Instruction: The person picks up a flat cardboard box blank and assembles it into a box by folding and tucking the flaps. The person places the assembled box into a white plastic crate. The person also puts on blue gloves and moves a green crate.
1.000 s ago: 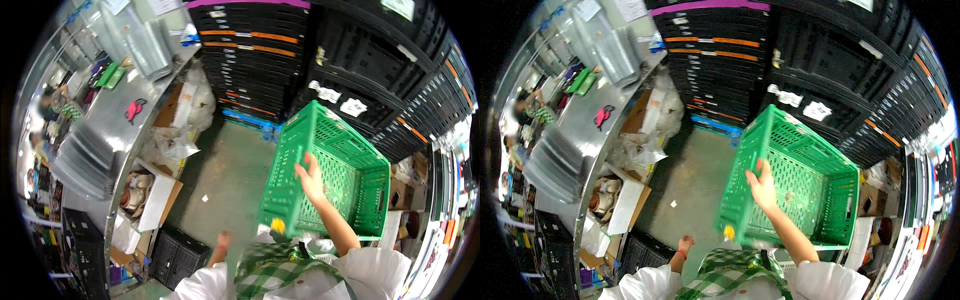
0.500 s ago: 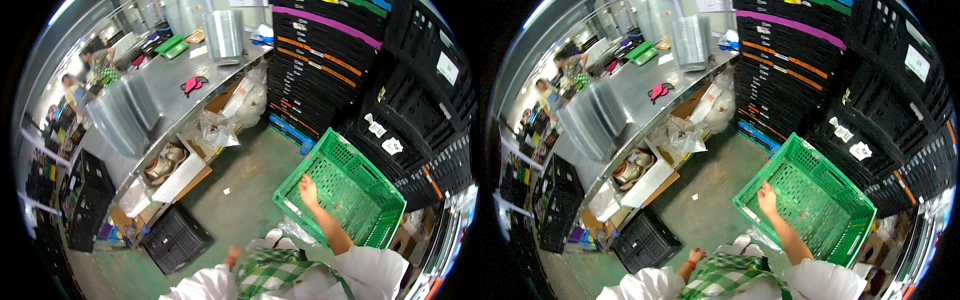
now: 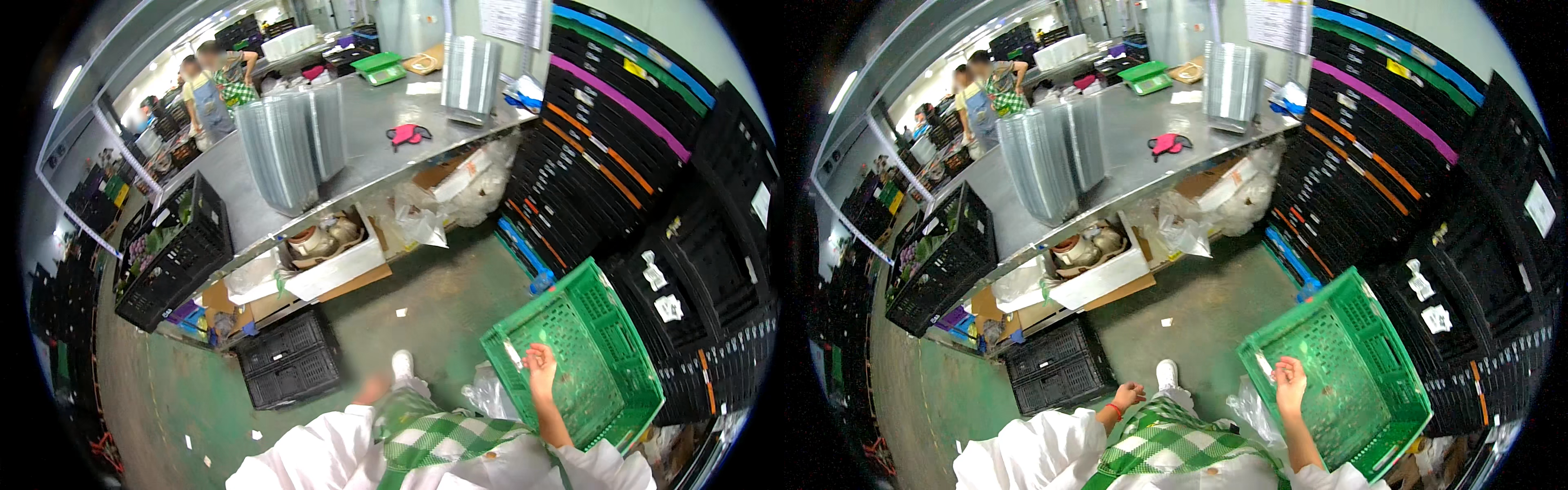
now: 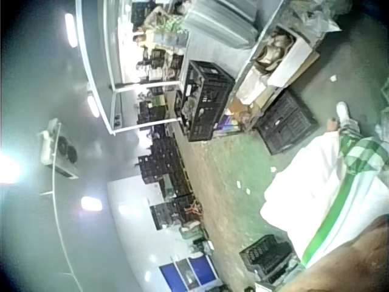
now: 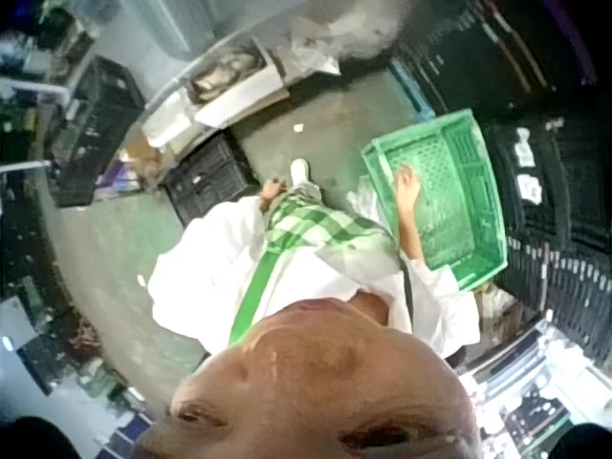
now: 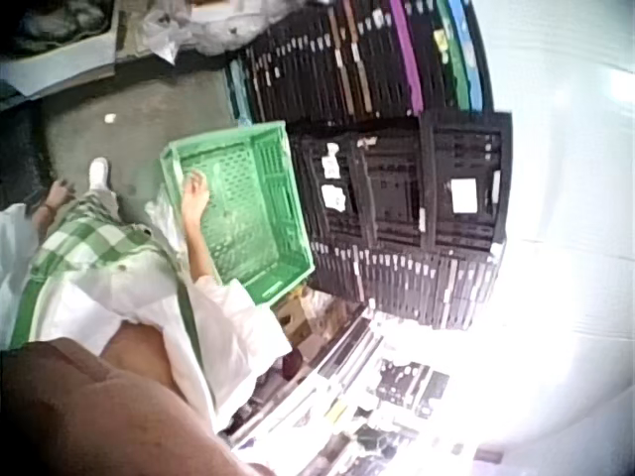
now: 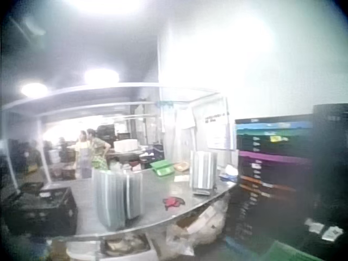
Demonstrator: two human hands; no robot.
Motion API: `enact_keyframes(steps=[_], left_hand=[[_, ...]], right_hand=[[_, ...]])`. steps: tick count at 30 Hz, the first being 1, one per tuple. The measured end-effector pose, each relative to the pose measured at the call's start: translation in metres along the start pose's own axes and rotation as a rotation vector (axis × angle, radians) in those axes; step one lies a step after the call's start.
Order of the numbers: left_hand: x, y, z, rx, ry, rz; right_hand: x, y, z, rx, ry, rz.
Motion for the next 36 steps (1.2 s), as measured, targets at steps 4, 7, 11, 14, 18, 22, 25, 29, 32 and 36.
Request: enact_keyframes(steps=[4,7,11,14,18,22,25,29,32,36], left_hand=[[-0.012,0.069,-0.033,0.118,0.014,0.147],[-0.032,0.154,-0.071,0.271,0.011,0.147],[-0.009,0.252,-0.091,0.393,0.052,0.16],[0.062,0.322,-0.089,0.495,-0.065,0.348],[0.1,0.394,-0.112,0.551,-0.127,0.827],[0.146,0.47,-0.134,0.725,-0.253,0.697],[0.159,0.547,-0.158,0.954,-0.386,0.584],[0.157,0.647,-0.194,1.136,-0.268,0.576],[0.159,0.699,-0.232,1.04,-0.183,0.685],[0.161,0.737,-0.285,0.732,-0.144,0.816]], right_hand=[[-0.005,-0.083,-0.039,-0.096,-0.058,-0.109],[0.005,-0.175,-0.069,-0.227,-0.171,-0.189],[0.001,-0.301,-0.086,-0.439,-0.343,-0.189],[-0.005,-0.375,-0.105,-0.604,-0.312,-0.167],[0.007,-0.452,-0.136,-0.707,-0.372,-0.167],[-0.001,-0.522,-0.178,-0.68,-0.423,-0.228],[0.001,-0.576,-0.221,-0.622,-0.451,-0.438],[0.025,-0.644,-0.275,-0.521,-0.647,-0.544],[0.038,-0.687,-0.299,-0.435,-0.744,-0.574],[0.051,-0.721,-0.312,-0.425,-0.783,-0.566]])
Point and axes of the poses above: each hand's wrist, its own z-axis away from the middle knuckle, its own y-axis out of the back of the hand, x = y × z, the point moved 5 cm from there along -z, towards the middle knuckle, and after that the axes turned 8 degrees about -z, right-handed, at the moved point
